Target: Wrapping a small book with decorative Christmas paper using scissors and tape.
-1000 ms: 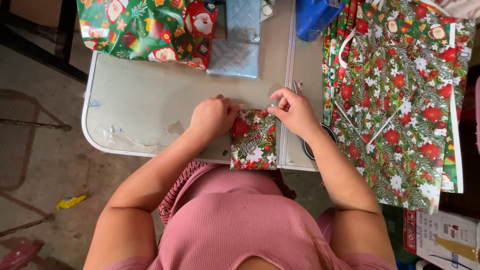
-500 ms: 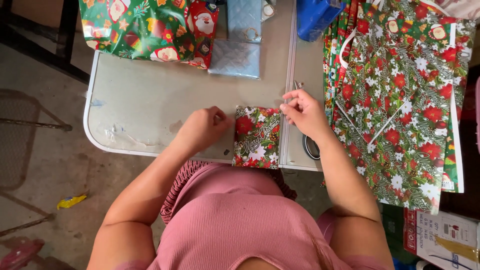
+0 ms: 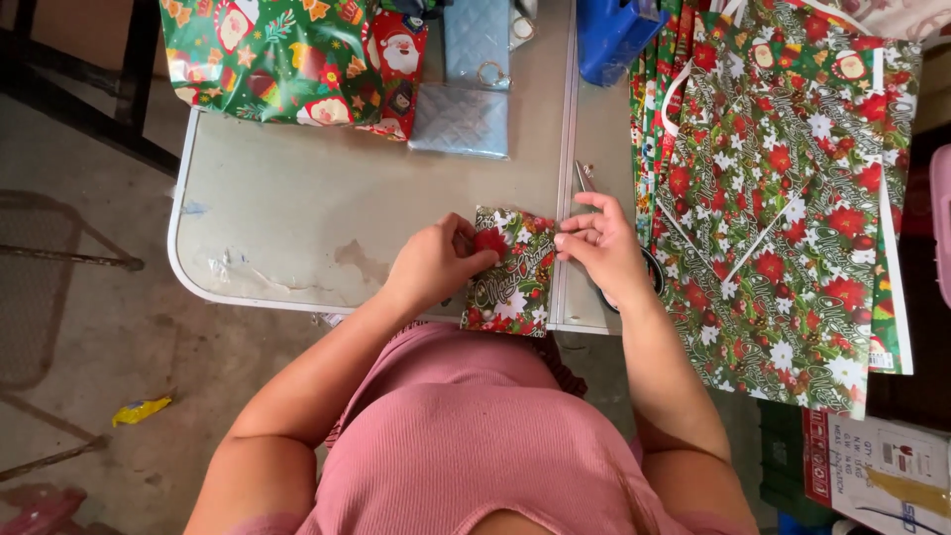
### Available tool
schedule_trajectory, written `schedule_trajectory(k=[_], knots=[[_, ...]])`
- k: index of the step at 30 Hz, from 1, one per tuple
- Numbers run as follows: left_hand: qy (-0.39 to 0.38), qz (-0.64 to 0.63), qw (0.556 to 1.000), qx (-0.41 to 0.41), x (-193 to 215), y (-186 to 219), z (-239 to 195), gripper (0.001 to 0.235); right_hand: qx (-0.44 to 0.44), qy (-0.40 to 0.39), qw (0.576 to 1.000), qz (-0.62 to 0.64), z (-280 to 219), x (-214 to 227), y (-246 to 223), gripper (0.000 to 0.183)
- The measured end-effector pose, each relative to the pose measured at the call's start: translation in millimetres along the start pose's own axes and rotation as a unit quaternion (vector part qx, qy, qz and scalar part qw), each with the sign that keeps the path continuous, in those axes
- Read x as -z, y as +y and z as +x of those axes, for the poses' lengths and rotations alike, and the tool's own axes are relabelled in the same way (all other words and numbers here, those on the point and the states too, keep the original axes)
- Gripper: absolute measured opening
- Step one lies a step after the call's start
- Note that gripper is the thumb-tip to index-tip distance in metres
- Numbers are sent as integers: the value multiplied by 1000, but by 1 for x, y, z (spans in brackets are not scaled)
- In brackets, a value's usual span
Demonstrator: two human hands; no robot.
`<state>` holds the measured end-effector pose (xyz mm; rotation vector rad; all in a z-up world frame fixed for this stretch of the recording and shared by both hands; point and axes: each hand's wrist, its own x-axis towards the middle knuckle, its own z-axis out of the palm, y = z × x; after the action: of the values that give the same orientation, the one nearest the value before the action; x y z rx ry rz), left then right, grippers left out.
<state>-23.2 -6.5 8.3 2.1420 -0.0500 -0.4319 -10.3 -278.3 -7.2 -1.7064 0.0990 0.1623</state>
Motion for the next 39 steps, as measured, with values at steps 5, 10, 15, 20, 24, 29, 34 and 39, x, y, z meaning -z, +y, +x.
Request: schedule_trajectory(k=[5, 10, 15, 20, 24, 29, 34, 39], knots=[[-9, -299, 954, -18, -44, -50, 20, 40, -23, -6, 992, 121, -15, -6, 6, 77], [-30, -462, 885, -57, -39, -51, 8, 52, 22, 26, 986, 162, -29, -8, 13, 80], [26, -477, 867, -138, -31, -36, -6, 43, 86, 71, 976, 186, -31, -9, 19, 85], [28, -484, 859, -164, -34, -34, -7, 41, 63, 12, 969, 237, -48, -36, 0, 39], [40, -488, 861, -137, -30, -6, -16, 40, 104, 33, 967, 229, -47, -46, 10, 25], [68, -449, 889, -62, -12, 21, -25, 17, 139, 45, 967, 210, -45, -46, 18, 28], [89, -461, 882, -47, -20, 4, -14, 9, 139, 72, 963, 221, -50, -51, 0, 23], [107, -467, 876, -63, -25, -24, -10, 17, 132, 97, 962, 218, -47, -47, 11, 18]])
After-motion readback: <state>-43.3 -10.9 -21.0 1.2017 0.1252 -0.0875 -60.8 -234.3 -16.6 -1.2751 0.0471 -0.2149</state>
